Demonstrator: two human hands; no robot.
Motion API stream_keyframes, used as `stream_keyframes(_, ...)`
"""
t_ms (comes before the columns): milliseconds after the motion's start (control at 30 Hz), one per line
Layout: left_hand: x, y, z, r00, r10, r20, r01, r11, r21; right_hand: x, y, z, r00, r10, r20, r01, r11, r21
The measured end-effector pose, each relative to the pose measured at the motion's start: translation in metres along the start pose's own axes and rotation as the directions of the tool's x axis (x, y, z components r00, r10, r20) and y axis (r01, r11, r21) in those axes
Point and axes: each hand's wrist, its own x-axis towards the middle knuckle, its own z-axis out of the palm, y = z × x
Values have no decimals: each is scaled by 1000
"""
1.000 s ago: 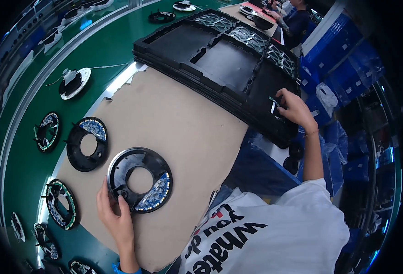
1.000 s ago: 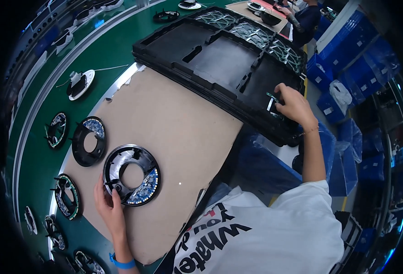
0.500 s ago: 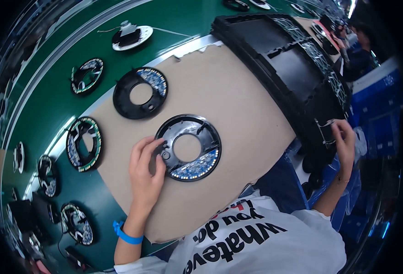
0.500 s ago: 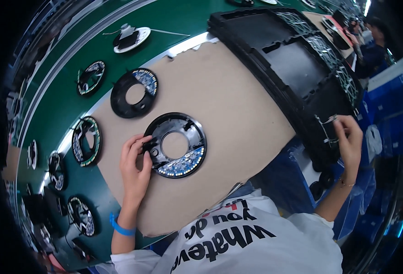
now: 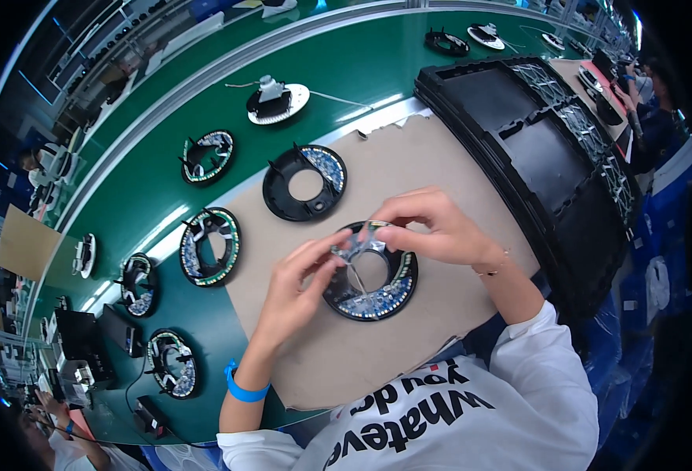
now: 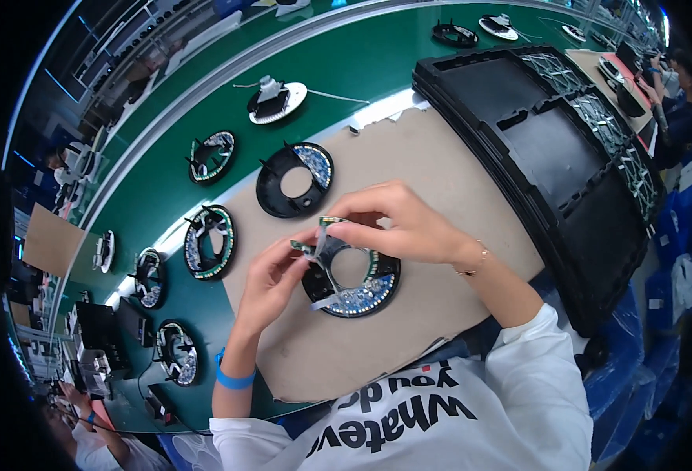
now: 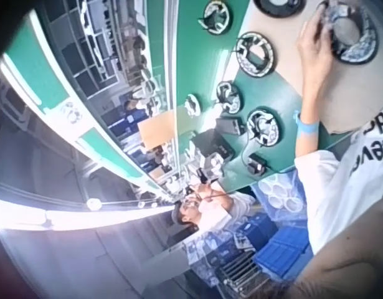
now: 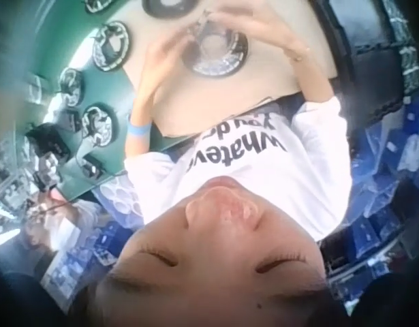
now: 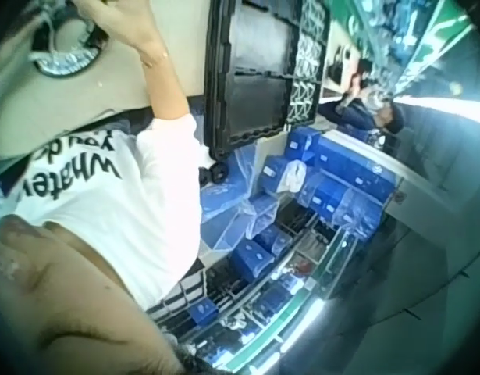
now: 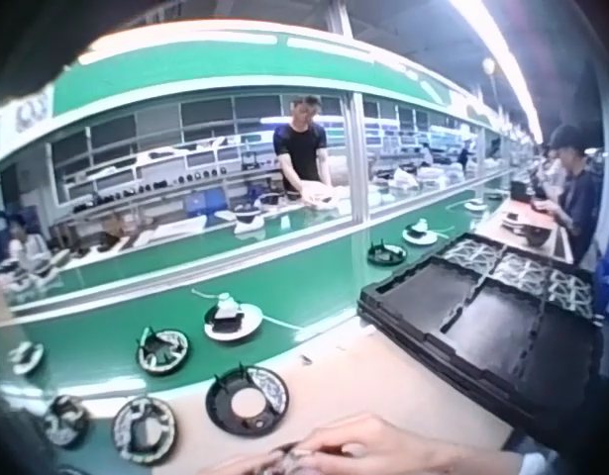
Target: The person assembles LED ring circuits and wire harnesses into plastic housings by hand, creating finished assemblies.
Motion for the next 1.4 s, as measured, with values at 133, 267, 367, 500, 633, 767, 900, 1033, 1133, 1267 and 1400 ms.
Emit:
stream_keyframes(133, 2, -3, -5, 975, 32, 220, -26, 999, -32, 8, 18, 5, 971, 240, 16, -236, 934, 269)
stream_keyframes(267, 1, -7, 1, 972, -76, 224, 149, 933, -329, 4, 38, 13, 969, 247, -30, -221, 911, 349)
stream_keyframes(367, 4, -12, -2, 969, -167, 181, 220, 917, -331, 1, 41, 8, 957, 287, -35, -252, 888, 385)
stream_keyframes(500, 10, -6, -2, 954, -281, 109, 301, 882, -362, -2, 36, 4, 962, 263, -75, -225, 917, 328)
stream_keyframes(633, 11, -2, -5, 937, -338, 92, 341, 824, -452, -1, 34, -9, 950, 310, 44, -304, 879, 367)
stream_keyframes(767, 16, 1, -14, 940, -335, 63, 330, 849, -413, -2, 30, -22, 918, 373, 139, -396, 823, 408)
stream_keyframes(900, 26, -1, -17, 950, -305, 61, 310, 944, -114, -1, 42, -26, 884, 461, 79, -461, 829, 315)
stream_keyframes(1033, 37, -12, -23, 933, -341, 114, 329, 938, 111, -3, 49, -27, 869, 488, 83, -495, 846, 197)
stream_keyframes(1133, 37, -20, -19, 927, -367, 73, 347, 916, 204, -2, 42, -28, 819, 556, 142, -572, 813, 113)
stream_keyframes(1267, 33, -26, -14, 977, -204, 60, 174, 927, 331, -2, 49, -26, 768, 620, 159, -636, 768, 78)
stream_keyframes(1400, 32, -16, -3, 979, -201, -38, 201, 910, 362, -4, 47, -28, 806, 576, 135, -589, 803, 89)
